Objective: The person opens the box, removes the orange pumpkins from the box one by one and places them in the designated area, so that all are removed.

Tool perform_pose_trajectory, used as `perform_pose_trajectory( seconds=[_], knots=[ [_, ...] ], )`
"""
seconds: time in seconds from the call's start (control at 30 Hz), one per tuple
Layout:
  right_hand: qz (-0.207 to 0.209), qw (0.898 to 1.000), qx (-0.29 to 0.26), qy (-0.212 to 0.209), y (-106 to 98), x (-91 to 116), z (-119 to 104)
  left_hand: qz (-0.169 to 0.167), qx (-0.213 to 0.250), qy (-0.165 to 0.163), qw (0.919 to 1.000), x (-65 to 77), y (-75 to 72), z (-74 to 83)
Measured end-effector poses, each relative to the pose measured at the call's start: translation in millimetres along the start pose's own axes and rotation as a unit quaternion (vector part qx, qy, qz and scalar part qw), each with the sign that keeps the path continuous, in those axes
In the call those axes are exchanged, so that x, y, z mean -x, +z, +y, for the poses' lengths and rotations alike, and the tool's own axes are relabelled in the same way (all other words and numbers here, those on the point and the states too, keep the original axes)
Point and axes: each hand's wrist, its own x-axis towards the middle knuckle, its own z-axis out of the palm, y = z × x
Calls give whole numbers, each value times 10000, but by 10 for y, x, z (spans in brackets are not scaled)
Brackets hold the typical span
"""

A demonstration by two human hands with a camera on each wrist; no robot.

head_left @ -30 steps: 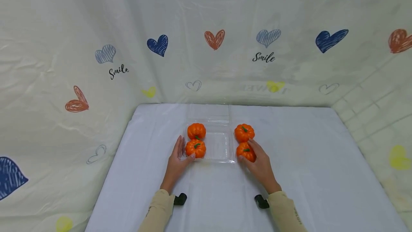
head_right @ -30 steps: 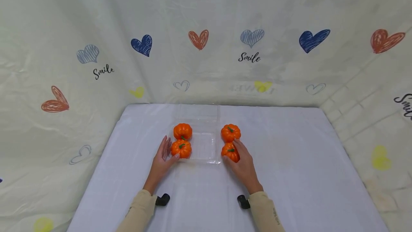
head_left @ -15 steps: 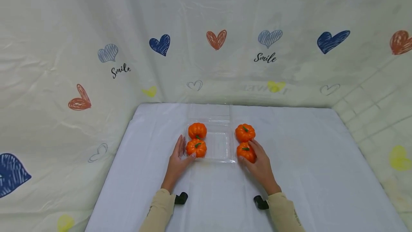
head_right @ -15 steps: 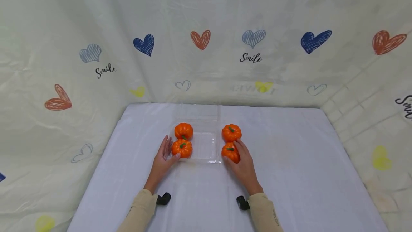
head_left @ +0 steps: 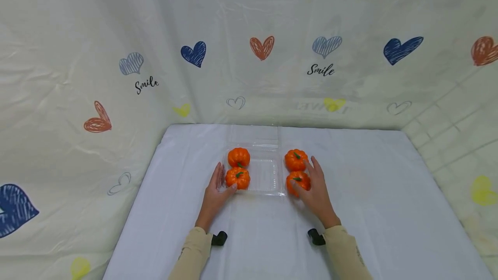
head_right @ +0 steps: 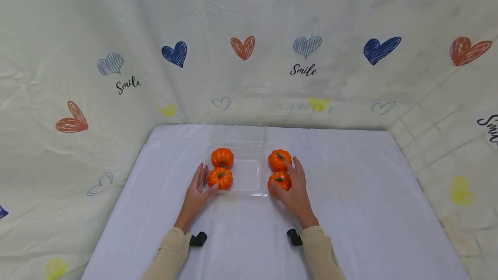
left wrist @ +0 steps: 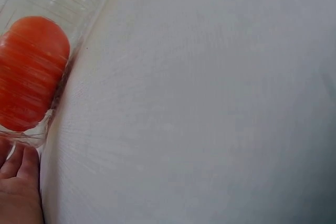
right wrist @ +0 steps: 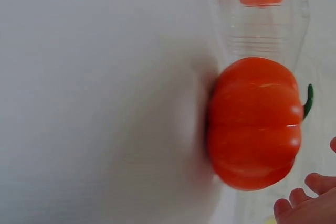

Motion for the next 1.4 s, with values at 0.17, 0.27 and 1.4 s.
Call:
perform_pose_trajectory(
  seconds=[0.17,0.27,1.4],
  knots=[
    [-70,9999,-132,-44,-33,-163,-121,57,33,5,10000,9,1,10],
    [-127,9996,-228,-113,-45,-277,-222,47,68,7,10000,22,14,9],
    [-1603,9750,-475,-1466,322,-1036,-927,144,96,135,9998,18,83,-4]
  ],
)
